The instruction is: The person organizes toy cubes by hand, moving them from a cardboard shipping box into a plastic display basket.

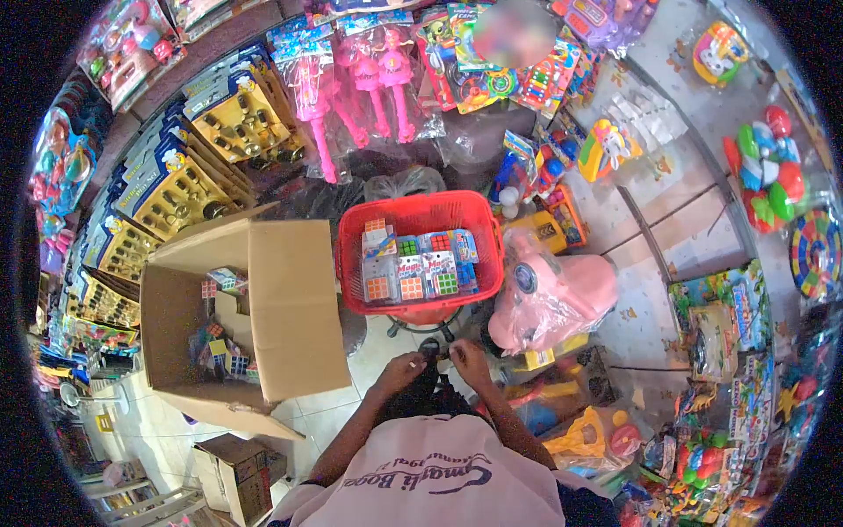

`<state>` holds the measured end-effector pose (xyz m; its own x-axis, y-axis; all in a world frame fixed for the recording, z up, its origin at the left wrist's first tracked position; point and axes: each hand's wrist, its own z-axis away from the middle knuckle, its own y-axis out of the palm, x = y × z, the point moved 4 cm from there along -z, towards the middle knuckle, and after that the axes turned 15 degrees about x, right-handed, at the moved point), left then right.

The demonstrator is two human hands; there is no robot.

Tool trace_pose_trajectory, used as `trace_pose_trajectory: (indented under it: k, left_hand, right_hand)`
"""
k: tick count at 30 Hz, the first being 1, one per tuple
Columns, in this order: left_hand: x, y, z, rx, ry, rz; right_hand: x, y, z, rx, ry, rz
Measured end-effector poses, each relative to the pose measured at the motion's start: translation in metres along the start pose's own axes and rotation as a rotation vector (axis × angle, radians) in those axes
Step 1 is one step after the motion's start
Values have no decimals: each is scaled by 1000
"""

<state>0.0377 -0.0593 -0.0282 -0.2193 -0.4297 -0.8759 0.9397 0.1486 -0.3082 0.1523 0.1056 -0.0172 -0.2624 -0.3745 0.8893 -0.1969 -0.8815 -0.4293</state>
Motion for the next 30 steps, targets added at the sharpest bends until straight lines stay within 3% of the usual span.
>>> trace_pose_trajectory:
  k: [4,7,9,10,11,14,15,17,19,21,25,28,29,30]
  left_hand:
    - [87,46,31,88,-266,-39]
    - [147,84,67,-142,-309,-122]
    - [164,100,98,-184,-363,-86]
    - [173,108,114,-208,-389,-66]
    - [207,124,125,-228,-424,-37]
    - [208,137,167,-317,-465,75]
    - [208,139,178,-344,-529,73]
    - [202,139,198,-376,-571,120]
    - [217,138,208,-366,-612,83]
    - [235,141,214,-425,-564,45]
    - [253,138,227,-488,-478,54]
    - [271,140,245,-394,-206,-52]
    - [277,139,255,-296,-469,299]
    - [289,135,262,-292,-424,224]
  right_hand:
    - [-122,60,64,68,55,-79]
    - [-184,89,132,276,569,-419]
    - [-215,107,154,628,426,344]
    - [-240,118,168,726,395,448]
    - [-272,132,184,788,392,401]
    - [-379,169,232,858,557,-86]
    - [-382,170,242,847,735,-252]
    - [-315,158,226,730,551,-283]
    - [-303,162,209,713,532,-267]
    - [-302,170,187,795,683,-195]
    - [-198,168,154,558,647,-354]
    - [-156,183,130,550,701,-293]
    - [-147,190,122,564,708,-232]
    - [-138,199,115,579,712,-169]
